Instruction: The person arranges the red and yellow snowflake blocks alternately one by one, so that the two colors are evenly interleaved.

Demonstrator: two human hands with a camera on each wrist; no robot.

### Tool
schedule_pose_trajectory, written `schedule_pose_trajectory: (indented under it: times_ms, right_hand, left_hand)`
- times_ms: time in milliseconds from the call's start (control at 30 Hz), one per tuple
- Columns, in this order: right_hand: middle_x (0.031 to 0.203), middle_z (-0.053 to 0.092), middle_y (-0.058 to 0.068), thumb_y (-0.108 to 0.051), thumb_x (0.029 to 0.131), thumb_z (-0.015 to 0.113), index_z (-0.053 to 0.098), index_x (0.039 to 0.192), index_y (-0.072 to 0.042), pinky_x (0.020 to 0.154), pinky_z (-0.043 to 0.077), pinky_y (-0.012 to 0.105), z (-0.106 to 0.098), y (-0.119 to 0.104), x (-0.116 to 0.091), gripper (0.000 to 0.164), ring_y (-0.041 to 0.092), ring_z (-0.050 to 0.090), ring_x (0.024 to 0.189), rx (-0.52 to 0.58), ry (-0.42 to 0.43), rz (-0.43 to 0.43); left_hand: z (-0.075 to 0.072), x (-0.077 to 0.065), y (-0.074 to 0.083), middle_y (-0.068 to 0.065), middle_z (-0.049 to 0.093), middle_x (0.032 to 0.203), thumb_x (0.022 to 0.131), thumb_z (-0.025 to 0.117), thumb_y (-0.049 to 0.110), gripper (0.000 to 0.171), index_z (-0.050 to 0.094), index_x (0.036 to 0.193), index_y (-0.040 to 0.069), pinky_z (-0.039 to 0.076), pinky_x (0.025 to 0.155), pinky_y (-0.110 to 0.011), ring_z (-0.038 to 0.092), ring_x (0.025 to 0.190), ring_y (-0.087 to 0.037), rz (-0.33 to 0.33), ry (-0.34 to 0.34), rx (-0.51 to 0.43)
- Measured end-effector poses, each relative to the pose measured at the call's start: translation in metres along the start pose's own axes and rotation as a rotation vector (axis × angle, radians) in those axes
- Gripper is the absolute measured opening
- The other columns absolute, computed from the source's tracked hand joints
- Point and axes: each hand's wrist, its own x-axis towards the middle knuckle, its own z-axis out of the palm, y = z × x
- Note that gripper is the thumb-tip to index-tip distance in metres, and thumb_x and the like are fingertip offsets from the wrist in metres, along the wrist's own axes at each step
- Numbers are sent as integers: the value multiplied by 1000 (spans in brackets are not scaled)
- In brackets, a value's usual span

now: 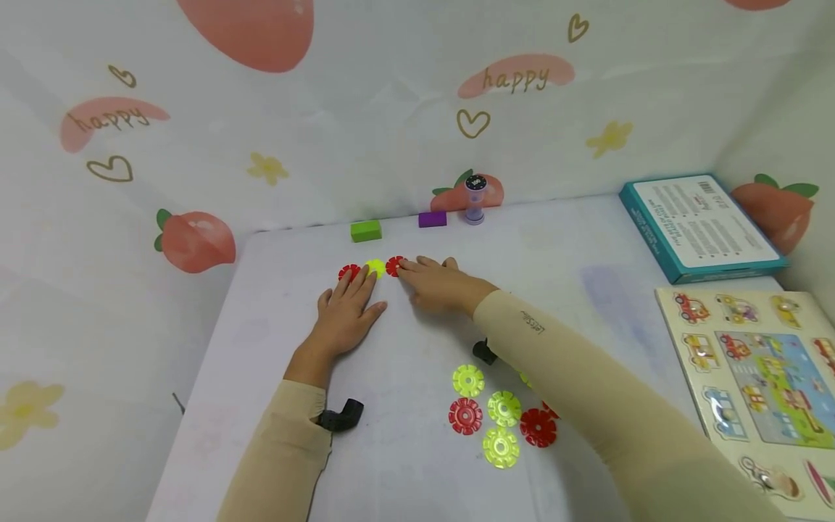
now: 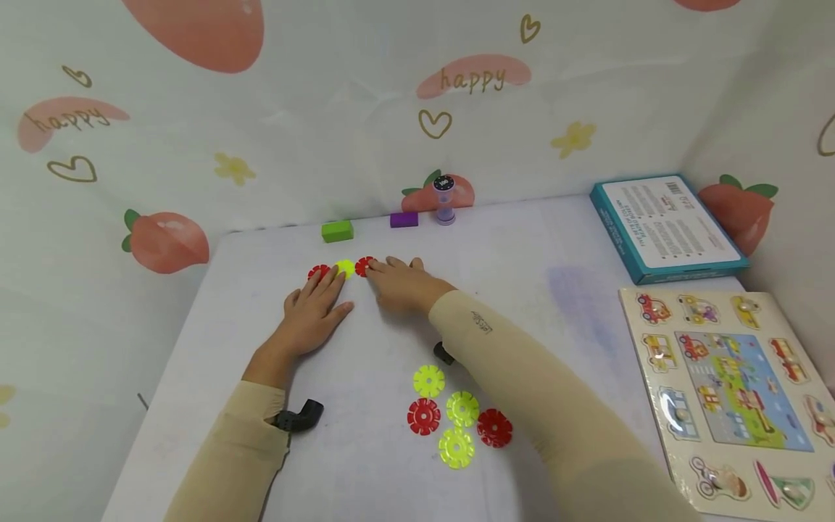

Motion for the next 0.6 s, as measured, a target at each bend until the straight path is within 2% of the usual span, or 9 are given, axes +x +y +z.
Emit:
schedule_pose_trajectory:
  times_ms: [333,500,600]
  right_hand:
    - [159,7,-7,-57,91,52,18,155,-24,106,11,63,-3,-1,0,79,22,5,144,19,-3,38]
    - [159,8,-7,-69,88,46,19,154,-25,106,11,63,-3,-1,3,84,24,5,144,33,-10,32]
    - [159,8,-7,-76,85,39,19,154,-26,105,12,64,-4,-1,3,87,25,9,144,86,10,10]
  left_hand:
    - [-1,1,2,4,5,160,95,36,60,73,18,154,22,3,106,-62,-2,144,-24,7,-9,2]
    - [-3,0,1,3,6,160,95,37,60,72,20,154,21,5,106,-63,-1,144,-25,12,-12,2]
    - [-2,-1,0,3,6,159,95,37,61,73,20,154,22,5,105,-63,-1,144,-26,10,-13,-3]
